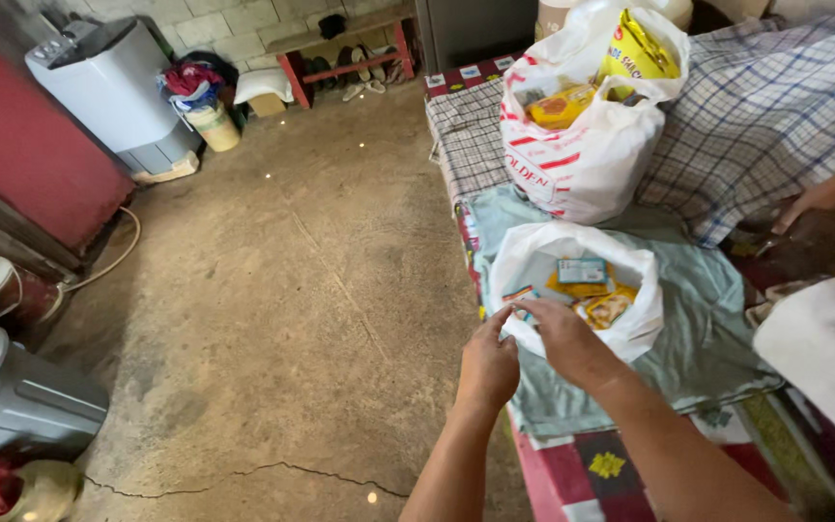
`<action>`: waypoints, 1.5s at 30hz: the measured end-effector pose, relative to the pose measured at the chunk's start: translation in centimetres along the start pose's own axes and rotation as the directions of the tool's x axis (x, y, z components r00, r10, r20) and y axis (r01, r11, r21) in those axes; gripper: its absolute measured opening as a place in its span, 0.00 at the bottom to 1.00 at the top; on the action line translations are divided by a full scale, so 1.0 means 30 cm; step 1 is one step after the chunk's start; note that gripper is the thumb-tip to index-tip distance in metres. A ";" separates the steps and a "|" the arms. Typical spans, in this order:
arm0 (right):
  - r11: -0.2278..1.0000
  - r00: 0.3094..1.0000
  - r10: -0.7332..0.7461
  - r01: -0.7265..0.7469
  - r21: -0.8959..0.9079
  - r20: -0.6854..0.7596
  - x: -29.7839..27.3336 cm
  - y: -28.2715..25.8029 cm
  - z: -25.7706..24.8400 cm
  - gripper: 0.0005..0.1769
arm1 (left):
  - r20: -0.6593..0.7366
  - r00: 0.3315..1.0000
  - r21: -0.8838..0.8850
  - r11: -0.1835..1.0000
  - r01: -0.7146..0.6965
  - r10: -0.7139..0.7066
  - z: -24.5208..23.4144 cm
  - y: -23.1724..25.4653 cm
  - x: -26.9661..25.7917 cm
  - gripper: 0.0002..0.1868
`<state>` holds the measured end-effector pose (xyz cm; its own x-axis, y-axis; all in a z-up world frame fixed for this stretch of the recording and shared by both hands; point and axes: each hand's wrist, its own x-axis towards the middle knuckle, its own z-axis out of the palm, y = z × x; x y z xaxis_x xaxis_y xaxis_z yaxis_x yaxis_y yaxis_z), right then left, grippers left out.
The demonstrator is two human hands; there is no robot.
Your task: The person repeatedly picks small snack packets from a white plastic bag on a bed and places them onto a wooden shelf. The person handles the packets one at a time, moving between the bag and the shelf multiple times.
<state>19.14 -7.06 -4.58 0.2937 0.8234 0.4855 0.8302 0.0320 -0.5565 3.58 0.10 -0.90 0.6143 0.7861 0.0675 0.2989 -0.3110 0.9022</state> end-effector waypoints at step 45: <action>0.784 0.760 0.565 -0.616 0.080 0.320 0.288 0.458 -0.167 0.15 | 0.115 0.946 -0.508 0.801 0.317 -0.302 0.320 -0.110 0.437 0.35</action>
<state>35.45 -2.35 -4.66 0.5409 0.8255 -0.1611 0.4316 -0.4368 -0.7893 17.66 6.30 -7.08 0.5750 0.7765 -0.2576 0.0635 0.2716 0.9603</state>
